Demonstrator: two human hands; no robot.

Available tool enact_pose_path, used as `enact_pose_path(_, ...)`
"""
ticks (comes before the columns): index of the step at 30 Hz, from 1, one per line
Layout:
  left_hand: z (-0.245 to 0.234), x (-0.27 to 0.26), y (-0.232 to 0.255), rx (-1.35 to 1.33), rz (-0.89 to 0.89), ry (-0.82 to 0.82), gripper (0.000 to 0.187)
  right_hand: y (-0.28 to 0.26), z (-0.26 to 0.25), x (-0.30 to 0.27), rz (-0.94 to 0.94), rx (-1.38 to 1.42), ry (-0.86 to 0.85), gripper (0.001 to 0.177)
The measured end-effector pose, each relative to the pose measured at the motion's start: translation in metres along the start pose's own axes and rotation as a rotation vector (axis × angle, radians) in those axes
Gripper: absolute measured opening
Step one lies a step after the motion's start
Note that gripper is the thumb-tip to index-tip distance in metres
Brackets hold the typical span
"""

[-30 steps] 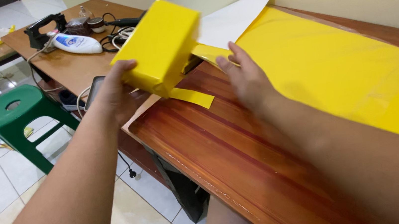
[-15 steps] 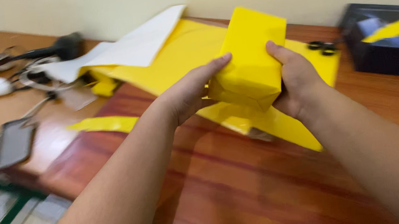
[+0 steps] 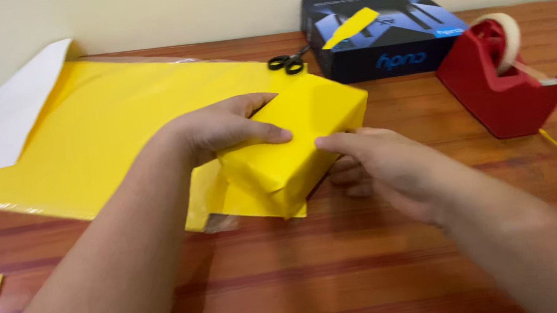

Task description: The person wraps a rectangular box in yellow paper, folds the edges, and secures them with clear tape using a red tape dispenser. They then place the wrapped box aside and begin cutting a white sheet of paper with scissors.

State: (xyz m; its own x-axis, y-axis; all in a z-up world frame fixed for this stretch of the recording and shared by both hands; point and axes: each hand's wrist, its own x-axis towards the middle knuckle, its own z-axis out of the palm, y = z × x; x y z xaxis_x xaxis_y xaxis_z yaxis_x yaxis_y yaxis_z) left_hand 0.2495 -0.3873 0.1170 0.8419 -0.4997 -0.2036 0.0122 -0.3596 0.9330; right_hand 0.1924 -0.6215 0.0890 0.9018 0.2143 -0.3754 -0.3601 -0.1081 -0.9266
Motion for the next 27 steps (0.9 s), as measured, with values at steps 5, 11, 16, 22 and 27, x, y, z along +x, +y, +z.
enact_pose_path(5,0.012,0.020,0.020,0.260,0.003,-0.119,0.089,-0.012,-0.051,-0.010,0.003,-0.661,0.295,0.045)
enact_pose_path(11,0.026,0.039,0.038,0.844,0.077,0.120,0.087,-0.015,-0.058,0.002,-0.814,-1.089,0.488,0.044)
enact_pose_path(16,0.078,0.047,0.009,1.006,0.213,0.491,0.074,0.006,-0.037,0.028,-0.988,-1.463,0.417,0.064)
enact_pose_path(22,0.084,0.034,0.003,0.955,-0.189,0.412,0.074,-0.001,-0.052,0.038,-0.558,-1.487,0.242,0.073)
enact_pose_path(27,0.081,0.030,0.007,0.926,-0.340,0.485,0.076,-0.001,-0.076,0.042,-0.445,-1.493,0.287,0.072)
